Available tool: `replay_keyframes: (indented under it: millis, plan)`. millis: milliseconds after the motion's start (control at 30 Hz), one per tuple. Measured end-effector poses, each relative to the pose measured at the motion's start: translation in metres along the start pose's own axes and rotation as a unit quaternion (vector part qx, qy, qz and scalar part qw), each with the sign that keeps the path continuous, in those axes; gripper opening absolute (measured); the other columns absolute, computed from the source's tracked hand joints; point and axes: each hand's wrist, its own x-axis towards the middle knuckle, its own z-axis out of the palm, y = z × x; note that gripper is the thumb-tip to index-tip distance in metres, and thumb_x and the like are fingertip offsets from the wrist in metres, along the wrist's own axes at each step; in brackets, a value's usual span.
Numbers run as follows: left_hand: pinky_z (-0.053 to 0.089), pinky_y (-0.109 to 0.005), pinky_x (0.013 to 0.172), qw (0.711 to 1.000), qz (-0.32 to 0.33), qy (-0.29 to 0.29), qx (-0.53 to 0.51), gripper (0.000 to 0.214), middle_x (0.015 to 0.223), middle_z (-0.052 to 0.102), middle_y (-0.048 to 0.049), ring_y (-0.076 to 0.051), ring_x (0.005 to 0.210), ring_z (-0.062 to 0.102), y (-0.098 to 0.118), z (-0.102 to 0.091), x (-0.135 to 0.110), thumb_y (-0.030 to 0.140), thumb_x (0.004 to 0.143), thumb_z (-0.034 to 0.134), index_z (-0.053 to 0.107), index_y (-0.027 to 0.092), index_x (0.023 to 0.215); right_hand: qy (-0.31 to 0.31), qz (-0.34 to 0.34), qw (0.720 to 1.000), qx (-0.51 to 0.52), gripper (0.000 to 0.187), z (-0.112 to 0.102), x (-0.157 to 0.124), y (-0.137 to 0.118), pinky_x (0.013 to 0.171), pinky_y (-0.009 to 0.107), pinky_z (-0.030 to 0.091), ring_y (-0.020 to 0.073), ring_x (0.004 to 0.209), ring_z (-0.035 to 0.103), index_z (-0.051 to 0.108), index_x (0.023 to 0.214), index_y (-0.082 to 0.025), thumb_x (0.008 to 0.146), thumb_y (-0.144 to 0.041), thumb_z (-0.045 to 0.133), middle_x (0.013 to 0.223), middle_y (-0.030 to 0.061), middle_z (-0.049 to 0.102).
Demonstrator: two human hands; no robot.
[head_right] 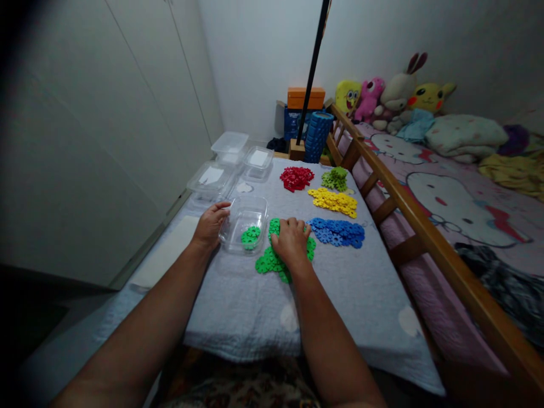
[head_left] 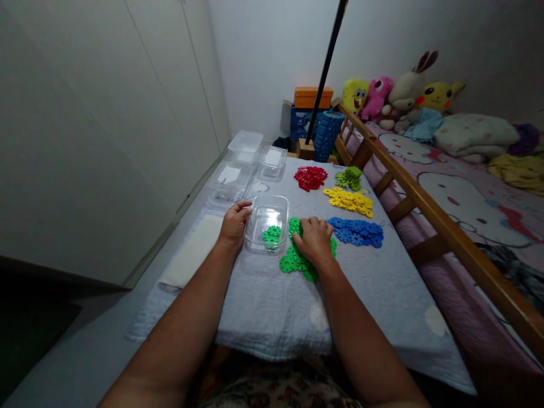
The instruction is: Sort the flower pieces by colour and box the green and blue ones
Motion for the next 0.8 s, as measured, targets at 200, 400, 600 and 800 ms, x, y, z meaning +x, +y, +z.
replay_keyframes:
  millis: [200, 400, 600, 800]
  plan:
    - [0.035, -0.022, 0.05, 1.0, 0.006, -0.004, 0.001, 0.041, 0.06, 0.06, 0.0054, -0.011, 0.051, 0.049, 0.0002, 0.0007, 0.0, 0.026, 0.053, 0.076, 0.066, 0.018, 0.092, -0.041, 0.009, 0.999, -0.014, 0.029, 0.0005, 0.0044, -0.0089, 0.107, 0.05, 0.03, 0.0332, 0.122, 0.052, 0.071, 0.121, -0.019, 0.099, -0.033, 0.058, 0.128, 0.0144, 0.068]
    - [0.033, -0.022, 0.049, 1.0, 0.001, -0.004, -0.001, 0.043, 0.058, 0.059, 0.0062, -0.01, 0.05, 0.046, 0.0016, 0.0013, -0.0012, 0.026, 0.051, 0.076, 0.066, 0.018, 0.092, -0.022, 0.004, 1.0, 0.003, 0.023, -0.0005, 0.0055, -0.0091, 0.107, 0.047, 0.026, 0.0303, 0.118, 0.053, 0.074, 0.114, -0.022, 0.1, -0.031, 0.057, 0.122, 0.0118, 0.071]
    - [0.032, -0.022, 0.049, 1.0, 0.005, -0.001, 0.004, 0.041, 0.058, 0.057, 0.0066, -0.01, 0.05, 0.046, 0.0013, 0.0013, -0.0006, 0.026, 0.052, 0.076, 0.066, 0.018, 0.091, 0.014, 0.005, 0.999, 0.046, 0.019, -0.0013, 0.0055, -0.0082, 0.104, 0.045, 0.026, 0.0288, 0.113, 0.054, 0.074, 0.107, -0.021, 0.099, -0.026, 0.058, 0.112, 0.0102, 0.074]
    - [0.034, -0.023, 0.05, 1.0, -0.004, 0.001, 0.003, 0.043, 0.06, 0.059, 0.0053, -0.011, 0.052, 0.048, -0.0011, 0.0003, 0.0017, 0.026, 0.052, 0.076, 0.067, 0.018, 0.093, -0.002, -0.013, 0.998, 0.067, 0.015, 0.0007, 0.0023, -0.0076, 0.1, 0.043, 0.029, 0.0284, 0.11, 0.055, 0.075, 0.101, -0.021, 0.096, -0.025, 0.06, 0.107, 0.0095, 0.072]
